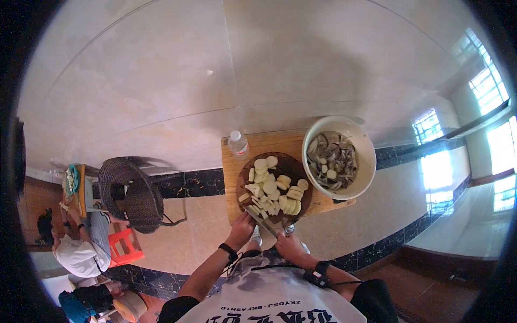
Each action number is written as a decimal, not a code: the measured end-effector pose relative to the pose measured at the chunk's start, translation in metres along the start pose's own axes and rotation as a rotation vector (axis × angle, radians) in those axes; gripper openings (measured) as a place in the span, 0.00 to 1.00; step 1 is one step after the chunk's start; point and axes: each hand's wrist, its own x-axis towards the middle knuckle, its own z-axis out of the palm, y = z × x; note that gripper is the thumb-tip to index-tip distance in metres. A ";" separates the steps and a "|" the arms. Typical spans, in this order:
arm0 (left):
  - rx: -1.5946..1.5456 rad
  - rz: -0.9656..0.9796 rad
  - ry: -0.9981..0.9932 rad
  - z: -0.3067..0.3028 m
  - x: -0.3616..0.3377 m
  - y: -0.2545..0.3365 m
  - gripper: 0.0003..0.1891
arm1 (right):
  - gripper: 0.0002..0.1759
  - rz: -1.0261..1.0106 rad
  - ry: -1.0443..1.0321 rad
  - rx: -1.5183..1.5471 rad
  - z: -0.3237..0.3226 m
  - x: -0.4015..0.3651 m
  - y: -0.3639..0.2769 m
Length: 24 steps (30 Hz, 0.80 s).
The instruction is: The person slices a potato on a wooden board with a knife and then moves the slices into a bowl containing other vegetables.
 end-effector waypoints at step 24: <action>-0.032 0.018 0.014 0.006 0.000 -0.004 0.15 | 0.12 -0.142 -0.047 -0.016 -0.007 0.027 0.007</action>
